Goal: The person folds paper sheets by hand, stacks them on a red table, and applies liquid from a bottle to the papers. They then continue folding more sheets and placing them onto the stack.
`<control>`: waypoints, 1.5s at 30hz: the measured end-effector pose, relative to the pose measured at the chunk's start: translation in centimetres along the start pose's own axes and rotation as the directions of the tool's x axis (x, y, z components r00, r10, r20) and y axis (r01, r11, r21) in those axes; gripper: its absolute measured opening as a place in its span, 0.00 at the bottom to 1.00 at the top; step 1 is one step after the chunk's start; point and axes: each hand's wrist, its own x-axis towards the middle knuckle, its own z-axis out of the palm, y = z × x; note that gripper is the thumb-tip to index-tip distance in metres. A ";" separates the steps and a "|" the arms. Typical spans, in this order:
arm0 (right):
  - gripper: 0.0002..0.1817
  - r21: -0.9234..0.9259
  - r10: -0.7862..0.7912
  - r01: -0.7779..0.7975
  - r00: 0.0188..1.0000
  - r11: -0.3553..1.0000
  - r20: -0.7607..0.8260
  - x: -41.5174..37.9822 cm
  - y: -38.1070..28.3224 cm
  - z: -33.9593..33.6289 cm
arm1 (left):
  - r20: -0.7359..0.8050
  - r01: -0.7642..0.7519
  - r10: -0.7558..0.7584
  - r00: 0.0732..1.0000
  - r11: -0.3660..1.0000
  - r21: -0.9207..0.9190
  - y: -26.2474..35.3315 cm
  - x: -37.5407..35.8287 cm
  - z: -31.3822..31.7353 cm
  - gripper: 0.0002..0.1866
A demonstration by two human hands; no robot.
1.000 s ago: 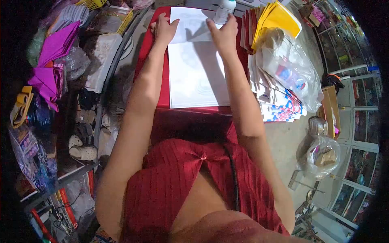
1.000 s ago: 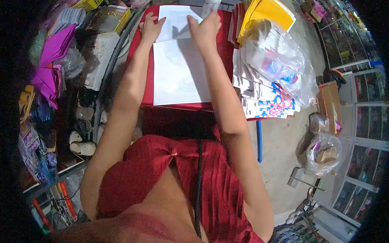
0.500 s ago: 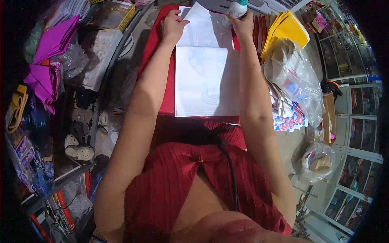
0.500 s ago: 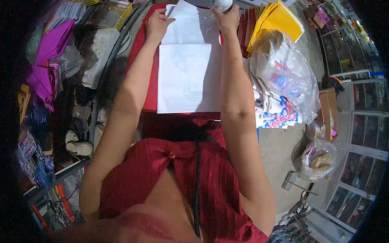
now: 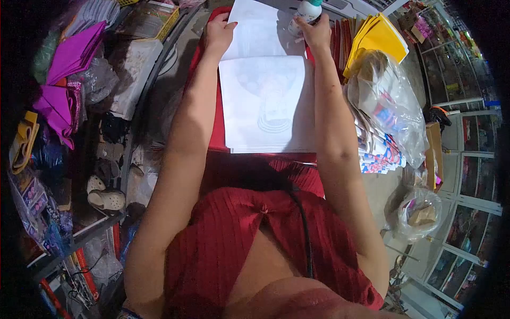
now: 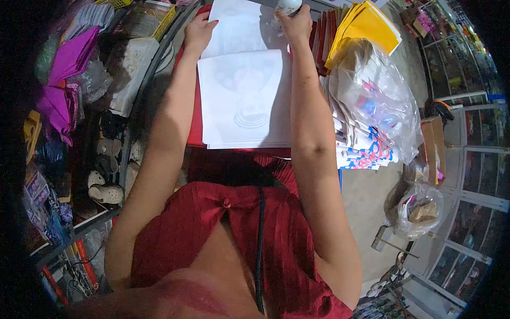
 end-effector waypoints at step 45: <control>0.17 -0.468 -0.280 0.553 0.800 0.689 0.531 -0.8 -5.6 -1.9 | 0.224 -0.621 0.616 0.755 0.563 0.545 12.4 -15.8 -2.9 0.26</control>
